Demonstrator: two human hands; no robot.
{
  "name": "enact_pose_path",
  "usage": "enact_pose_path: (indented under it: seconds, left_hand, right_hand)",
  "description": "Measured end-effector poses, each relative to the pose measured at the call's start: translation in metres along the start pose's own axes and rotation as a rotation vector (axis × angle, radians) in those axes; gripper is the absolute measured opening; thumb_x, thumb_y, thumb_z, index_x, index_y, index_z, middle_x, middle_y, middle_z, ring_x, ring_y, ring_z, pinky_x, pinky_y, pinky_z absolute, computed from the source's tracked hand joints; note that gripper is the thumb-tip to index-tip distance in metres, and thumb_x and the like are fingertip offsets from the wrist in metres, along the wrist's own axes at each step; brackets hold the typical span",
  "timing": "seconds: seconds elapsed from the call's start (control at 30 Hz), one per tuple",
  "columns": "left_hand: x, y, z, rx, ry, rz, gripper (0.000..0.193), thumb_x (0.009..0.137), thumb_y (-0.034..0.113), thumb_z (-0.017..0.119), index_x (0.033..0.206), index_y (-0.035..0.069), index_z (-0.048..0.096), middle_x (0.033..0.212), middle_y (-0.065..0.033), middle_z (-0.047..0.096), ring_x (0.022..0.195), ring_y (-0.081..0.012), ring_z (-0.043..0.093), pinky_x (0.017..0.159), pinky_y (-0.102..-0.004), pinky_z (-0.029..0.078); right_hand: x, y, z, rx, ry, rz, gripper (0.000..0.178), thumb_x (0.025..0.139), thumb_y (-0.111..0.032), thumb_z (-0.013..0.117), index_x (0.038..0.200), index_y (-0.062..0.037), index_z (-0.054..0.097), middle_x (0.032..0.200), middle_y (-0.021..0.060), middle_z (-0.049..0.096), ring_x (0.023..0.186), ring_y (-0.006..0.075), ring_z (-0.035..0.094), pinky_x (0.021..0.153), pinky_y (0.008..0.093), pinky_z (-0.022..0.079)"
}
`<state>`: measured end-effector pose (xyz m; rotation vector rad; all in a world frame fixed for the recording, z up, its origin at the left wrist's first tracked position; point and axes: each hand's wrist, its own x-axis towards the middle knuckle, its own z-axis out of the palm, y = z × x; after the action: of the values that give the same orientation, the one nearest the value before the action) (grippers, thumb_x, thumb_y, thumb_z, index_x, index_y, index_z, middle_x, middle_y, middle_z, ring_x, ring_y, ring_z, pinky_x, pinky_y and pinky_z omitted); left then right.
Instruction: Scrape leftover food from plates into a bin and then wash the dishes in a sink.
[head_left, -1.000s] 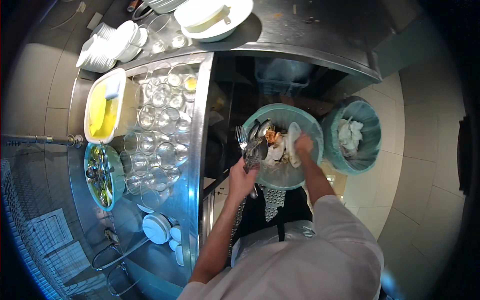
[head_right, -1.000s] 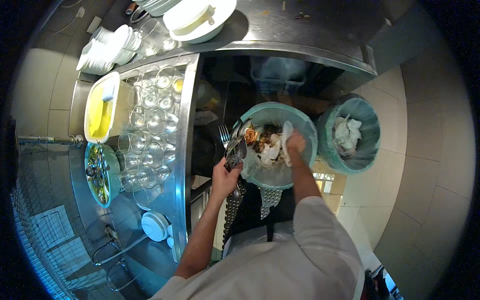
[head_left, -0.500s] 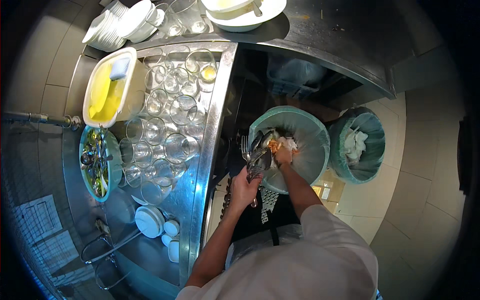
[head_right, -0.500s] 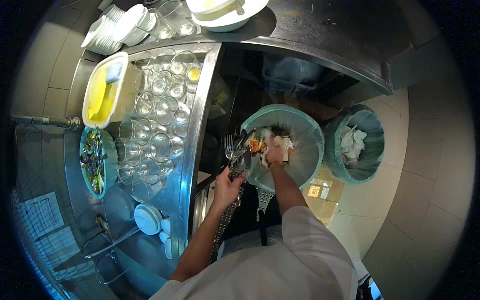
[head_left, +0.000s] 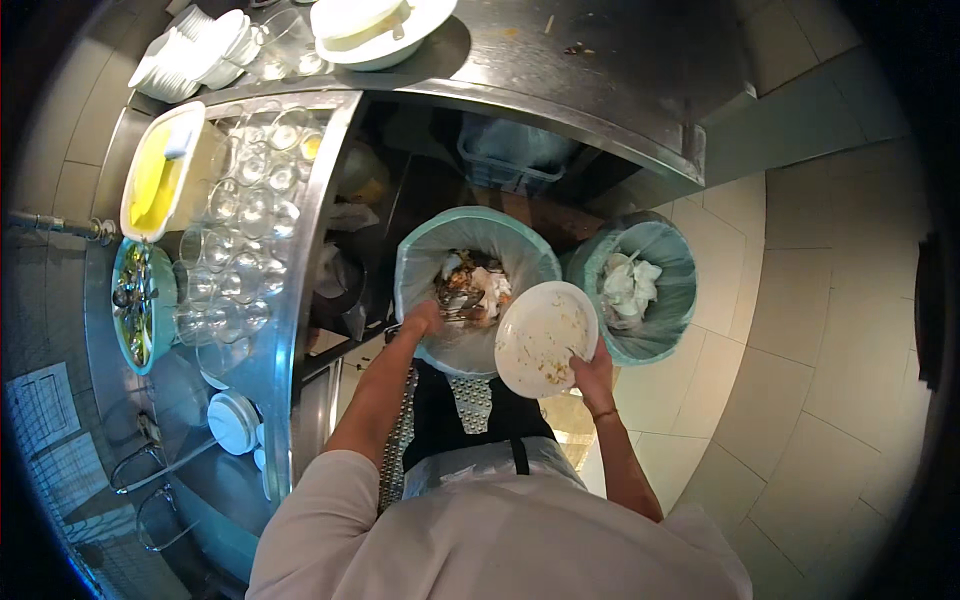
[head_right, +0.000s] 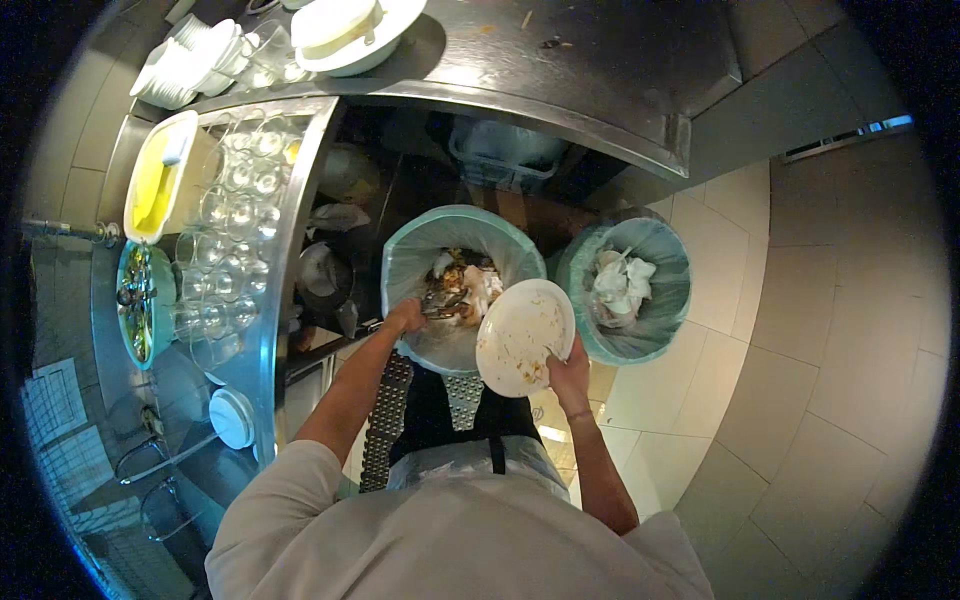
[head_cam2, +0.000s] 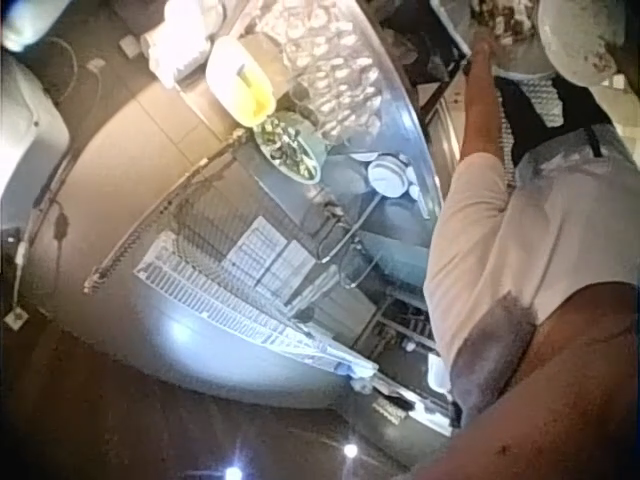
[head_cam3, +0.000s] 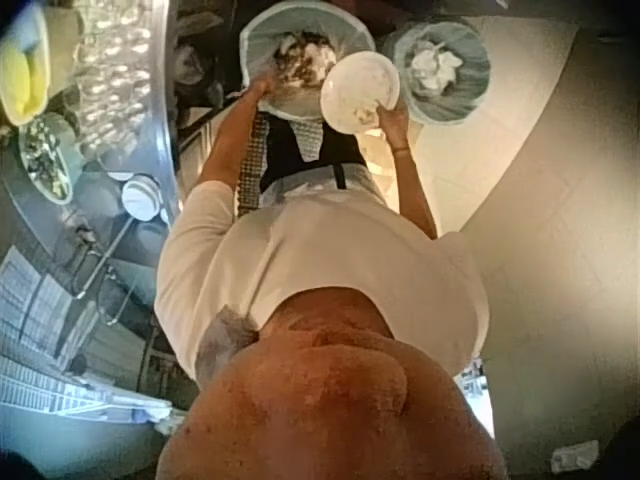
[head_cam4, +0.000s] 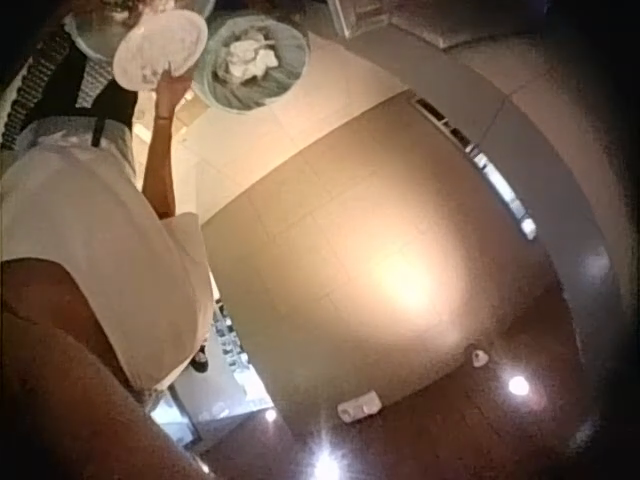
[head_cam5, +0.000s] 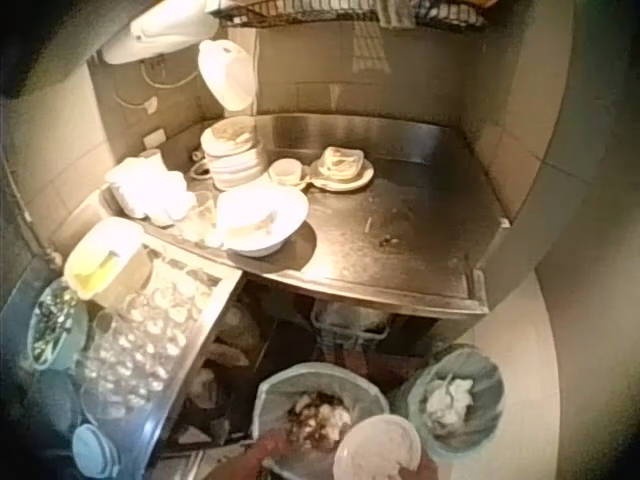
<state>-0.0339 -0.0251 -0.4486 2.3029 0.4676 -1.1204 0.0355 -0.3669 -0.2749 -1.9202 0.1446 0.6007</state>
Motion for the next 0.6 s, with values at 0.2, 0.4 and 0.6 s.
enact_pose_path:
  seconds: [0.2, 0.4, 0.6]
  left_hand:
    - [0.008, 0.074, 0.08, -0.008, 0.101, -0.302, 0.023, 0.077, 0.019, 0.06, 0.091, 0.002, 0.067, 0.099, -0.0177, 0.066, 0.088, -0.038, 0.063, 0.073, -0.0478, 0.049]
    - [0.095, 0.055, -0.006, 0.21, 0.02, -0.092, 0.029, 0.083, 0.021, 0.053, 0.106, 0.006, 0.064, 0.108, -0.0116, 0.065, 0.096, -0.0282, 0.064, 0.082, -0.0432, 0.049]
    - [0.069, 0.083, -0.001, 0.015, 0.292, -0.307, 0.029, 0.088, 0.021, 0.049, 0.104, 0.002, 0.064, 0.108, -0.0106, 0.065, 0.095, -0.0251, 0.064, 0.081, -0.0381, 0.051]
  right_hand:
    - [-0.037, 0.001, -0.07, 0.323, -0.015, 0.063, 0.061, 0.071, 0.006, 0.052, 0.131, 0.0001, 0.04, 0.122, 0.0111, 0.054, 0.109, 0.0222, 0.053, 0.092, 0.0339, 0.044]
    - [-0.039, -0.009, -0.088, 0.417, -0.017, 0.108, 0.064, 0.071, 0.009, 0.054, 0.132, -0.0013, 0.039, 0.12, 0.0116, 0.055, 0.109, 0.0216, 0.054, 0.091, 0.0341, 0.046]
    - [-0.065, -0.021, -0.111, 0.559, 0.058, 0.202, 0.061, 0.072, 0.005, 0.055, 0.13, 0.002, 0.04, 0.123, 0.0125, 0.052, 0.112, 0.0216, 0.051, 0.098, 0.0349, 0.04]
